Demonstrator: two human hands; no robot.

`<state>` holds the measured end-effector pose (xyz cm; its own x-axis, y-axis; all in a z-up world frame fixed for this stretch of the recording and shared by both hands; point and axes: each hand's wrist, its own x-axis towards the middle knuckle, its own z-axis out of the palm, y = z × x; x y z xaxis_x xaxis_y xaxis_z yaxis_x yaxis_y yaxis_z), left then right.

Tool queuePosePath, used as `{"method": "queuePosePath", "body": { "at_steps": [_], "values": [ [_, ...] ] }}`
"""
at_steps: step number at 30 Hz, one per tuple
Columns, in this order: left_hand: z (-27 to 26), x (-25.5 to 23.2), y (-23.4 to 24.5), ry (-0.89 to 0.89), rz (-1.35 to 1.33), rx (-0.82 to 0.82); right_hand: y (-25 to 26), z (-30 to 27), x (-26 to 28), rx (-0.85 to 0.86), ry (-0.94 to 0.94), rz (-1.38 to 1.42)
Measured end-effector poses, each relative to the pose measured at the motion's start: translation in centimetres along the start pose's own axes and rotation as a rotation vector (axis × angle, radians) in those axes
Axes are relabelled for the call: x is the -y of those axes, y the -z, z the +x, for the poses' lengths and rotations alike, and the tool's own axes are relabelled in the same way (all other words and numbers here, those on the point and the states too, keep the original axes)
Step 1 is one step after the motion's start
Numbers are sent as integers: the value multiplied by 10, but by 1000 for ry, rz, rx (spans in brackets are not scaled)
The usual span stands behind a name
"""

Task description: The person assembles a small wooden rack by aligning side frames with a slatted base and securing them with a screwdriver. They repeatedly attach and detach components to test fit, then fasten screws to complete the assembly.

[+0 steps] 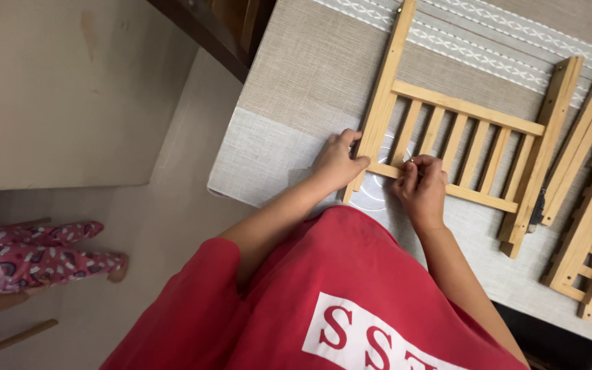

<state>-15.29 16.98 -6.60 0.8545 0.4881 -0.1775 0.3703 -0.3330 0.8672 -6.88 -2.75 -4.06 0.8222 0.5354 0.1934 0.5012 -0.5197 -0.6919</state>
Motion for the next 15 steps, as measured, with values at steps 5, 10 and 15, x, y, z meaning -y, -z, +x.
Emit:
{"method": "queuePosePath", "body": {
  "at_steps": [5, 10, 15],
  "values": [
    [0, -10, 15, 150, -501, 167, 4, 3, 8, 32, -39, 58],
    [-2, -20, 20, 334, -707, 337, 9, 8, 20, 90, 81, -231],
    [-3, -25, 20, 228, -561, 293, 9, 15, 31, 186, 229, -359]
  ]
}}
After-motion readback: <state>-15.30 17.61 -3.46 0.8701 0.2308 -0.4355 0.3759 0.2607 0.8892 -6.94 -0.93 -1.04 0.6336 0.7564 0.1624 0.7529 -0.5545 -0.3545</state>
